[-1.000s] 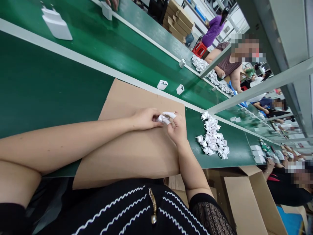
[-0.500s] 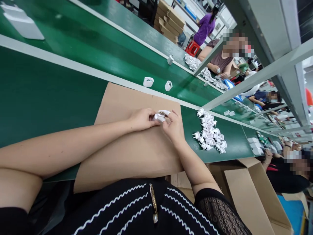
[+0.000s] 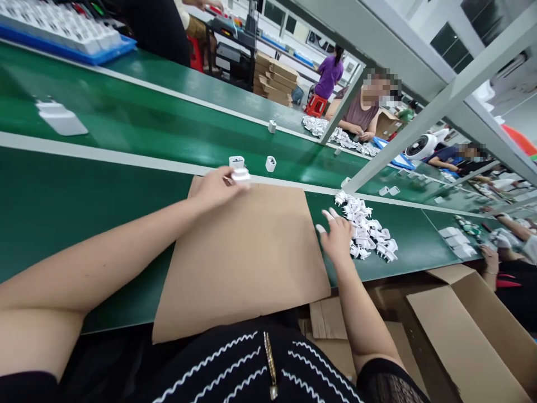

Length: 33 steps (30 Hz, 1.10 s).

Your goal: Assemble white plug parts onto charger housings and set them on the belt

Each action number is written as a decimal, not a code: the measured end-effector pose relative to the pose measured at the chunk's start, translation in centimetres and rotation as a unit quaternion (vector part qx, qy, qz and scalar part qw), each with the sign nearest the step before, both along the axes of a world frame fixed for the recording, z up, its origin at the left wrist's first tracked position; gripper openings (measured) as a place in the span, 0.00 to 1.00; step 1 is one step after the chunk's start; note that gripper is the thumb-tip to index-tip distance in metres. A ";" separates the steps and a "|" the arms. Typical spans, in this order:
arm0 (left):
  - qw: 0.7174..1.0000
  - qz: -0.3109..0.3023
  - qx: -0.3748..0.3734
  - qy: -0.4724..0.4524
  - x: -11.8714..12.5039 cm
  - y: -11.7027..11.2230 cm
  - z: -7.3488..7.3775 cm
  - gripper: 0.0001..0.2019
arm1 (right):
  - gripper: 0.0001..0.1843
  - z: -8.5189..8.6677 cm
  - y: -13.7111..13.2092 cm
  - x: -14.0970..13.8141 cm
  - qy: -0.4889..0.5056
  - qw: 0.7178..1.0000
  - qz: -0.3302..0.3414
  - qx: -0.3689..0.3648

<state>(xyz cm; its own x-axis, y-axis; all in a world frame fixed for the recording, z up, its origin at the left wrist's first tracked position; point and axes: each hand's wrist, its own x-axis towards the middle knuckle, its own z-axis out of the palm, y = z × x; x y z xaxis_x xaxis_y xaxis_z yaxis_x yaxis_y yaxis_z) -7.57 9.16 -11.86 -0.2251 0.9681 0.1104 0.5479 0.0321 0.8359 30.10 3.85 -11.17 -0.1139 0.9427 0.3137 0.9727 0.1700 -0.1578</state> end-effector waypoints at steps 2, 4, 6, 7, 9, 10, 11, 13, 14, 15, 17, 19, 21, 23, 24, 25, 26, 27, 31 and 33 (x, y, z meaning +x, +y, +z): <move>0.993 0.107 0.009 0.051 -3.7 2.7 -0.1 0.24 | 0.27 -0.6 -0.4 3.2 -0.066 0.992 -0.108 -0.025; 0.984 0.163 0.002 0.067 -6.9 5.4 -0.6 0.25 | 0.25 -1.1 -0.3 5.3 -0.093 0.982 -0.153 -0.054; 0.980 0.190 -0.014 0.055 -9.0 7.6 -1.1 0.28 | 0.23 -1.5 0.2 6.5 -0.077 0.985 -0.142 -0.066; 0.980 0.194 -0.023 0.045 -9.6 8.3 -1.3 0.29 | 0.21 -1.6 0.5 6.9 -0.054 0.988 -0.128 -0.064; 0.979 0.202 -0.029 0.024 -9.7 8.8 -1.2 0.32 | 0.18 -1.6 1.1 7.5 0.006 0.994 -0.101 -0.049; 0.976 0.217 -0.015 0.022 -9.4 8.7 -1.1 0.32 | 0.17 -1.5 1.3 7.7 0.035 0.995 -0.093 -0.033; 0.972 0.232 0.014 0.030 -8.9 8.3 -0.9 0.33 | 0.16 -1.4 1.5 7.9 0.060 0.994 -0.089 -0.010; 0.963 0.239 0.102 0.077 -7.6 7.3 -0.5 0.35 | 0.16 -1.0 1.7 7.9 0.096 0.991 -0.082 0.043; 0.959 0.220 0.146 0.106 -6.9 6.8 -0.4 0.38 | 0.17 -0.8 1.8 7.5 0.114 0.988 -0.075 0.066; 0.957 0.188 0.179 0.130 -6.3 6.4 -0.5 0.40 | 0.19 -0.6 2.0 7.0 0.140 0.985 -0.066 0.079; 0.963 0.119 0.189 0.148 -5.7 6.2 -0.9 0.44 | 0.20 -0.1 2.5 5.2 0.222 0.972 -0.047 0.065; 0.977 0.090 0.142 0.129 -5.7 6.7 -1.5 0.45 | 0.22 0.3 3.3 2.7 0.348 0.937 -0.042 -0.004; 0.987 0.086 0.086 0.101 -5.9 7.3 -1.8 0.43 | 0.26 0.7 4.2 0.2 0.478 0.870 -0.054 -0.106; 0.990 0.070 0.062 0.104 -5.6 7.3 -1.2 0.41 | 0.26 1.0 5.1 -1.9 0.551 0.813 -0.050 -0.182; 0.990 0.044 0.060 0.122 -5.2 6.8 -0.6 0.39 | 0.25 1.2 5.4 -2.8 0.568 0.794 -0.044 -0.210; 0.988 0.010 0.058 0.141 -4.5 6.1 0.1 0.36 | 0.23 1.3 5.7 -3.7 0.575 0.783 -0.037 -0.234; 0.986 -0.037 0.051 0.157 -3.6 5.2 0.9 0.33 | 0.22 1.4 6.0 -4.4 0.576 0.776 -0.030 -0.255; 0.981 -0.092 0.040 0.165 -2.5 4.0 1.6 0.29 | 0.20 1.4 6.2 -5.1 0.573 0.772 -0.023 -0.273; 0.939 -0.297 0.009 0.174 2.1 -0.5 2.7 0.18 | 0.17 0.3 6.6 -7.3 0.525 0.804 -0.007 -0.280; 0.924 -0.339 -0.004 0.175 3.7 -2.3 2.0 0.16 | 0.13 -0.5 6.5 -7.9 0.433 0.874 -0.003 -0.220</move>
<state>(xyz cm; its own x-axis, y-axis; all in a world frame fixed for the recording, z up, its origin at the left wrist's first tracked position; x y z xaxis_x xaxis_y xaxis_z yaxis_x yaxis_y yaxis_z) -3.83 6.84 -9.84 0.4812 0.8749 0.0547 0.6815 -0.4126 0.6044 22.25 10.35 -11.65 -0.0081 0.9935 -0.1134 0.4569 -0.0972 -0.8842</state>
